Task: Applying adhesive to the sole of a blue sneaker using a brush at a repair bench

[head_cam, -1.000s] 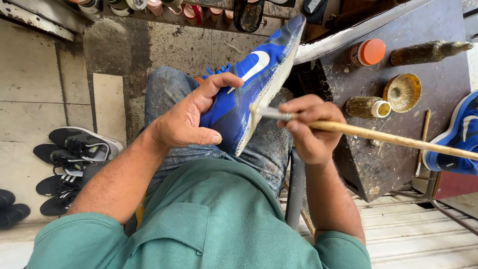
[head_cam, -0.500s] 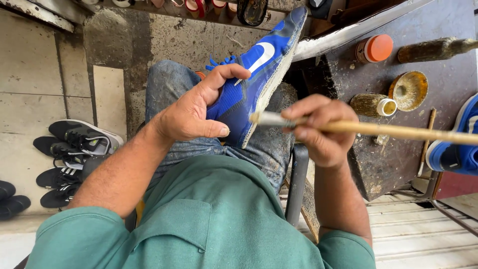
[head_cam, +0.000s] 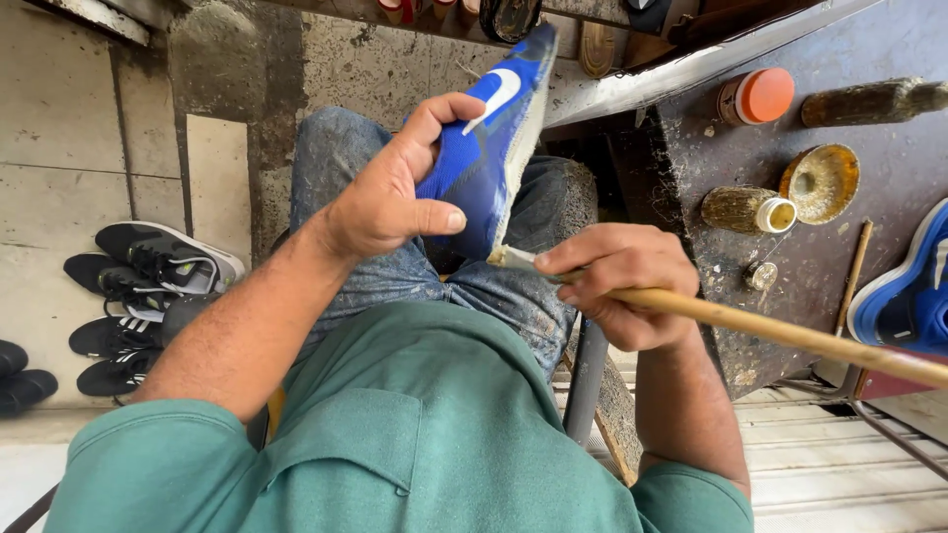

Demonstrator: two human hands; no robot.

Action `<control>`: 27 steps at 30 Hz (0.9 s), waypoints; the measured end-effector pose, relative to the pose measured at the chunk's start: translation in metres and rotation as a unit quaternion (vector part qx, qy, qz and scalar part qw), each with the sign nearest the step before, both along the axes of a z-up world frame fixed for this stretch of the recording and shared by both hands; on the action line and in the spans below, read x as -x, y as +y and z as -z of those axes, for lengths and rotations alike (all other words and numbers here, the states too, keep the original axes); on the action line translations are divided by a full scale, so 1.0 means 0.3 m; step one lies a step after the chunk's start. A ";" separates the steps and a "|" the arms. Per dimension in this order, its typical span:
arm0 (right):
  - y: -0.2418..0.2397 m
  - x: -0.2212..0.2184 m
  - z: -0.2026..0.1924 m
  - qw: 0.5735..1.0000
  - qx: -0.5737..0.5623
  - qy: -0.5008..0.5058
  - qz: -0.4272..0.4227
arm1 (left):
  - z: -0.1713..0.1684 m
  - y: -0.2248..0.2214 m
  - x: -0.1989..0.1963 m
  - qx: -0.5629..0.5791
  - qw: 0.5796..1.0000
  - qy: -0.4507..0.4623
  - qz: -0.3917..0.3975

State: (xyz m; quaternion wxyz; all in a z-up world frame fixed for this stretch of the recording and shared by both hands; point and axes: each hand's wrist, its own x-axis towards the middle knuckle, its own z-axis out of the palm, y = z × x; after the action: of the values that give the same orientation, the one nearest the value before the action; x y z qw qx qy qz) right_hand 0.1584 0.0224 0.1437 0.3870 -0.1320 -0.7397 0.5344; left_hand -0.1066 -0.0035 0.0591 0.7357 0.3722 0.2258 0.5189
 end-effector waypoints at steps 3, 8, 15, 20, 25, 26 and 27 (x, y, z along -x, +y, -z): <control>-0.005 -0.019 0.008 0.998 -0.018 -0.056 -0.003 | -0.014 -0.009 0.008 0.033 0.999 0.038 -0.010; -0.002 -0.009 0.072 0.988 0.046 0.057 0.138 | -0.011 -0.010 -0.016 0.057 0.997 0.043 -0.015; -0.014 0.017 0.031 0.992 -0.099 -0.071 0.045 | 0.003 -0.009 -0.003 0.142 0.988 -0.008 -0.067; -0.001 0.020 0.080 0.991 0.008 0.031 0.128 | -0.008 -0.006 -0.012 0.157 0.985 0.009 -0.065; -0.026 0.058 0.040 0.987 -0.128 -0.022 0.093 | -0.005 -0.022 0.003 0.115 0.990 -0.046 -0.074; -0.038 0.047 0.054 0.988 -0.127 -0.021 0.087 | -0.010 -0.030 0.014 0.116 0.989 -0.046 -0.079; -0.051 0.037 0.068 0.996 -0.039 -0.018 0.081 | -0.015 -0.029 0.027 0.097 0.991 -0.063 -0.061</control>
State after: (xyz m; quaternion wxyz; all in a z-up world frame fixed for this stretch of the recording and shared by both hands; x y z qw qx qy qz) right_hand 0.1473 0.0070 0.1232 0.4205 -0.1856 -0.7535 0.4702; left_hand -0.1146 -0.0122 0.0637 0.7480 0.2511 0.2510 0.5608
